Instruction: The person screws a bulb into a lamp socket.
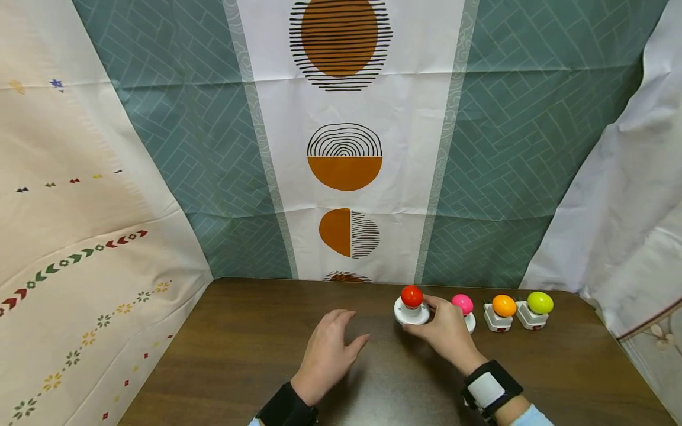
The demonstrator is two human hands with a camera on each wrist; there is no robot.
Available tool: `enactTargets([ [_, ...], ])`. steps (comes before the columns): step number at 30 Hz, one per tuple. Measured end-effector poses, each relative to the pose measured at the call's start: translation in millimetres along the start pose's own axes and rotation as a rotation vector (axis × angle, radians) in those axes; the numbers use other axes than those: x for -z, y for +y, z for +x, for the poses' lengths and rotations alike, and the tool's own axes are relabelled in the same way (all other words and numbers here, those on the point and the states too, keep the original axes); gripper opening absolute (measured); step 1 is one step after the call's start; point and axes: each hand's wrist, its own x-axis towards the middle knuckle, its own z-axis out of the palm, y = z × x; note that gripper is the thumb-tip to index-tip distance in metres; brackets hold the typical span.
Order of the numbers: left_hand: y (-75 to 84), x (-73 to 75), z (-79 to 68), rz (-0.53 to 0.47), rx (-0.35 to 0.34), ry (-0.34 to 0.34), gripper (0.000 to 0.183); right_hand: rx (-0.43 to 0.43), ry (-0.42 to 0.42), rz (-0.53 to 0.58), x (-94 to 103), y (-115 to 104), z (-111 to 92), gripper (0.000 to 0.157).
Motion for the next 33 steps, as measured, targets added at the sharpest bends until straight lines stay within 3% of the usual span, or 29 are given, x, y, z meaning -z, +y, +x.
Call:
enactTargets([
  [7,-3.5,-2.3,-0.9,0.080,-0.013,-0.017,0.044,-0.029,0.023,-0.047,-10.4,10,4,0.069],
  [17,-4.1,-2.8,0.0,0.092,0.027,-0.098,0.044,-0.074,-0.007,-0.085,-21.6,17,11,0.069],
  [33,-8.6,-5.9,1.1,0.121,0.006,-0.099,0.045,-0.045,-0.019,-0.155,-30.2,30,12,0.060],
])
